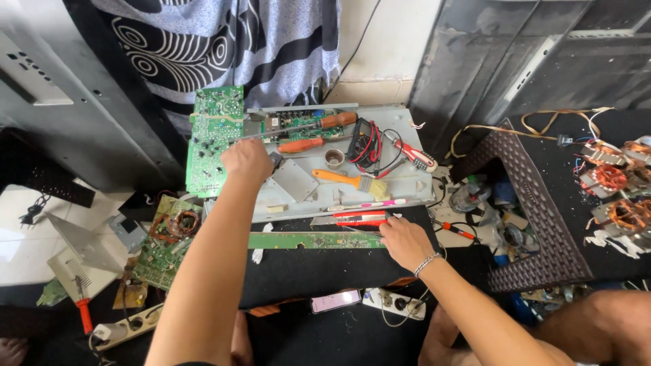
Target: Repairing electronic components by soldering and using a screwdriver on circuit boards in a cluttered workspace.
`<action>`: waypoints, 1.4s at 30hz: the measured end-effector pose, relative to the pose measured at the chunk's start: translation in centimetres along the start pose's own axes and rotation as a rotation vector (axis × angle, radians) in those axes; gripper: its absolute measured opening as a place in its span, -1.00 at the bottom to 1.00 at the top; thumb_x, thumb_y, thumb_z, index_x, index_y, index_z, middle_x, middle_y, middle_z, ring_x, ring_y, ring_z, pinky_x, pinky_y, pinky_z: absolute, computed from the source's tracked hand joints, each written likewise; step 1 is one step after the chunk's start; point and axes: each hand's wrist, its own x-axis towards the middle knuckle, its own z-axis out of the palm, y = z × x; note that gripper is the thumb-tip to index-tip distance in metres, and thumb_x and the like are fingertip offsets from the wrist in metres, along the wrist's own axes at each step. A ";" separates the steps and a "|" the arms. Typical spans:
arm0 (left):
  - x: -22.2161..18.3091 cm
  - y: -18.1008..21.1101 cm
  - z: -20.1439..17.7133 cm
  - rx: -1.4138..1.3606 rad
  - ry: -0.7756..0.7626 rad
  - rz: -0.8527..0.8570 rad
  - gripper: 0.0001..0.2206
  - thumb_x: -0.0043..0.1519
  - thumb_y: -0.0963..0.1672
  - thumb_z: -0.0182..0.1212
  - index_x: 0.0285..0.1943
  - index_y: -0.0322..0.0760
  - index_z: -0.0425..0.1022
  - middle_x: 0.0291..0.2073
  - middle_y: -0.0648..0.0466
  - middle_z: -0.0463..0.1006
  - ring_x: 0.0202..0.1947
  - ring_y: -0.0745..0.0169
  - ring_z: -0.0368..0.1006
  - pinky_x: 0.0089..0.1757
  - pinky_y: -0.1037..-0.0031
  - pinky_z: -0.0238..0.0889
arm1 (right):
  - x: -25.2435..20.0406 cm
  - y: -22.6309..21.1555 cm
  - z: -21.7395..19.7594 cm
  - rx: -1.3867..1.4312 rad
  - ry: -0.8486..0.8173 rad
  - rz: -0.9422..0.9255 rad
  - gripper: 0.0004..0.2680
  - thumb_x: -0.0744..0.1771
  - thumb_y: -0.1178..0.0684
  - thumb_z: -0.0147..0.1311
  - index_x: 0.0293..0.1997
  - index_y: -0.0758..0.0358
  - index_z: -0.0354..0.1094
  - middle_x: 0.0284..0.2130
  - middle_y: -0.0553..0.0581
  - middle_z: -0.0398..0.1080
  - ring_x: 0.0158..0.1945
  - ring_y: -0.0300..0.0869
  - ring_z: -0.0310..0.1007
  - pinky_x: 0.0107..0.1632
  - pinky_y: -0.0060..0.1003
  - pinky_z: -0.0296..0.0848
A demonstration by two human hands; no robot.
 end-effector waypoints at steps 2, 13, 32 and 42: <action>-1.7 -0.2 -0.1 -0.045 0.016 0.016 -0.65 0.27 -0.11 -0.07 0.03 -0.28 0.65 -0.06 -0.04 0.69 0.02 -0.16 0.61 -0.18 -0.02 0.45 | -0.6 -0.2 -0.9 -0.015 0.012 -0.010 -0.89 0.36 -0.08 -0.02 -0.13 -0.02 0.38 -0.24 0.02 0.39 -0.08 -0.05 0.43 -0.11 -0.23 0.45; -23.7 5.3 1.2 -0.469 0.457 0.765 -0.55 0.15 -0.06 0.39 0.22 -0.23 0.53 -0.02 -0.04 0.58 0.12 -0.05 0.47 0.16 0.08 0.22 | -2.9 -5.9 -12.6 0.305 0.255 -0.172 -0.92 0.32 0.06 0.17 -0.26 0.09 0.32 -0.47 0.05 0.42 -0.24 -0.04 0.56 -0.29 -0.21 0.56; -19.6 0.1 8.6 -0.531 0.182 0.382 -0.87 0.22 -0.07 0.19 -0.09 0.05 0.58 -0.38 0.15 0.58 -0.26 -0.02 0.64 -0.25 0.23 0.52 | 0.2 -5.2 -4.9 0.337 0.183 -0.205 -0.80 0.34 -0.02 0.11 0.05 0.10 0.39 -0.18 0.11 0.50 -0.05 0.00 0.55 -0.14 -0.15 0.58; -19.3 -0.9 11.9 -0.371 0.317 0.366 -0.88 0.20 -0.06 0.17 -0.18 0.13 0.62 -0.43 0.21 0.54 -0.31 0.13 0.58 -0.28 0.37 0.48 | -0.5 -4.8 0.1 0.246 0.421 -0.293 -0.82 0.37 -0.08 0.04 -0.01 0.12 0.42 -0.05 0.05 0.41 0.10 -0.02 0.41 0.01 -0.14 0.44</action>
